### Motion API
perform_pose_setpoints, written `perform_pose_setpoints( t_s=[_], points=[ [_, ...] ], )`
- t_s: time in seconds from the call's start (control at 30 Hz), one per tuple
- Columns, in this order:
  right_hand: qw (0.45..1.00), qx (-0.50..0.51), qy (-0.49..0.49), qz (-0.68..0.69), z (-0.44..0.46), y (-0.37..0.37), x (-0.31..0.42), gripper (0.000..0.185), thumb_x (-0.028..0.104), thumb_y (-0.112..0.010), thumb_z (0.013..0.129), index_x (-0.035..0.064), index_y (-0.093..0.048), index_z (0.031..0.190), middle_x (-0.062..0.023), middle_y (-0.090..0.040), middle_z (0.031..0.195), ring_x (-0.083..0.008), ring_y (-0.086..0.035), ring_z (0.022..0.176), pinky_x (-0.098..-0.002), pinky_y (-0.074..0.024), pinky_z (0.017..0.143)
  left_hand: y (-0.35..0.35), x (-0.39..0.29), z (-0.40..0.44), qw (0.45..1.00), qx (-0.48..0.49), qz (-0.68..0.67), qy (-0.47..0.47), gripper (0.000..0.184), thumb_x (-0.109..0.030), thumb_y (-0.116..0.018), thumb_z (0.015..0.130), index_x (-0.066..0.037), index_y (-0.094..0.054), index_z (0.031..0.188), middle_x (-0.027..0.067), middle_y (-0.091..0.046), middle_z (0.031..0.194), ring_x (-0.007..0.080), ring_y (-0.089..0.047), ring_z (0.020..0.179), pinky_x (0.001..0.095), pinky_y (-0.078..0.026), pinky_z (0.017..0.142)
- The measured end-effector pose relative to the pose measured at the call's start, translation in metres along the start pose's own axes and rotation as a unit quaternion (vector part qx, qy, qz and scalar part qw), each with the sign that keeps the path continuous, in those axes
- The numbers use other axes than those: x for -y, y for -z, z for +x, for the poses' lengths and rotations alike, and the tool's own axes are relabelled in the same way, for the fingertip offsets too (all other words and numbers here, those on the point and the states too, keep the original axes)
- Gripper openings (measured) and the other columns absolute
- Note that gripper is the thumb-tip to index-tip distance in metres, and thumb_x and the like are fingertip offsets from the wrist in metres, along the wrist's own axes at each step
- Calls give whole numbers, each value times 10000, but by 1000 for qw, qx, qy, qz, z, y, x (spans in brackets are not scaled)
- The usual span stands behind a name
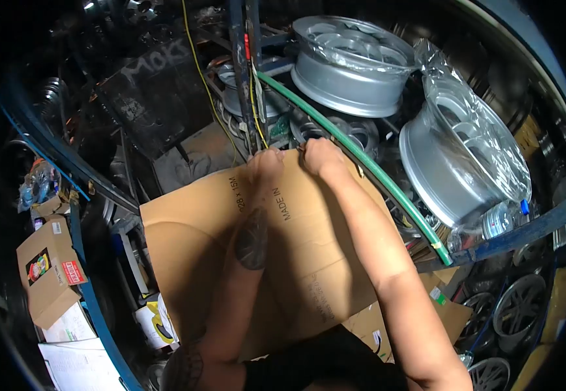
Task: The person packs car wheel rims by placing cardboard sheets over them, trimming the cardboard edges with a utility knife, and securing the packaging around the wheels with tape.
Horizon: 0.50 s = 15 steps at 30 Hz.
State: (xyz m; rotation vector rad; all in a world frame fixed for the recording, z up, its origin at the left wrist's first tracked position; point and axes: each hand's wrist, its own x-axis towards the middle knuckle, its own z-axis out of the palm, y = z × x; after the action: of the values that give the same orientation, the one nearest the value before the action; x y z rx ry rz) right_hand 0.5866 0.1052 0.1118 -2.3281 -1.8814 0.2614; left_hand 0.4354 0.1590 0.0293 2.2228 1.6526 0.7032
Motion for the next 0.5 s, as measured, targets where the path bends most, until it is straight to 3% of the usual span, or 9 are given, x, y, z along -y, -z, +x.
perform_pose_setpoints(
  t_s=[0.13, 0.2, 0.3, 0.4, 0.43, 0.47, 0.5],
  points=[
    [998, 14, 51, -44, -35, 4, -10, 312, 141, -497, 959, 11, -774, 1023, -245, -721, 1162, -384, -722, 1066, -471, -585, 914, 3, -7, 4, 994, 9, -44, 96, 341, -426, -605, 966, -165, -774, 1107, 163, -750, 1104, 379, -700, 1070, 476, -526, 961],
    [994, 61, 56, -72, -96, 23, -17, 344, 138, -482, 965, 78, -702, 1222, -212, -737, 1052, -388, -734, 937, -492, -590, 821, 9, -20, -3, 987, 0, -63, 146, 331, -427, -606, 961, -180, -779, 1099, 166, -754, 1080, 383, -707, 1051, 476, -542, 931],
    [995, 48, 44, -82, -189, 9, -46, 489, 187, -503, 997, 186, -525, 1485, -174, -717, 928, -379, -722, 796, -502, -590, 687, -13, 1, 10, 990, -12, -84, 114, 340, -444, -625, 944, -168, -788, 1058, 171, -757, 1040, 399, -716, 1005, 480, -557, 887],
    [988, 105, 9, -109, -299, 13, -70, 594, 213, -538, 998, 236, -424, 1581, -163, -670, 690, -340, -678, 568, -465, -578, 564, -18, 7, 16, 992, -22, -77, 95, 408, -507, -625, 942, -149, -790, 1045, 172, -758, 1035, 394, -712, 1028, 483, -549, 921],
    [974, 156, 13, -166, -338, 18, -78, 637, 176, -560, 964, 246, -427, 1584, -144, -662, 648, -320, -681, 548, -446, -573, 543, -13, 3, 14, 992, -9, -69, 105, 409, -516, -626, 940, -159, -791, 1054, 170, -758, 1044, 392, -709, 1038, 481, -546, 926],
    [978, 123, 41, -164, -382, 10, -95, 716, 113, -567, 920, 239, -396, 1603, -139, -683, 665, -309, -697, 565, -432, -566, 528, 2, -5, 11, 992, 4, -58, 115, 410, -524, -628, 939, -169, -792, 1062, 167, -758, 1054, 390, -706, 1048, 478, -543, 932],
    [971, 171, 13, -165, -416, 19, -99, 541, 113, -578, 892, 217, -638, 1419, -136, -701, 679, -307, -717, 611, -442, -571, 566, 5, -8, 7, 991, 16, -44, 122, 411, -533, -630, 938, -179, -793, 1071, 165, -758, 1063, 388, -703, 1058, 476, -539, 938]
  ],
)
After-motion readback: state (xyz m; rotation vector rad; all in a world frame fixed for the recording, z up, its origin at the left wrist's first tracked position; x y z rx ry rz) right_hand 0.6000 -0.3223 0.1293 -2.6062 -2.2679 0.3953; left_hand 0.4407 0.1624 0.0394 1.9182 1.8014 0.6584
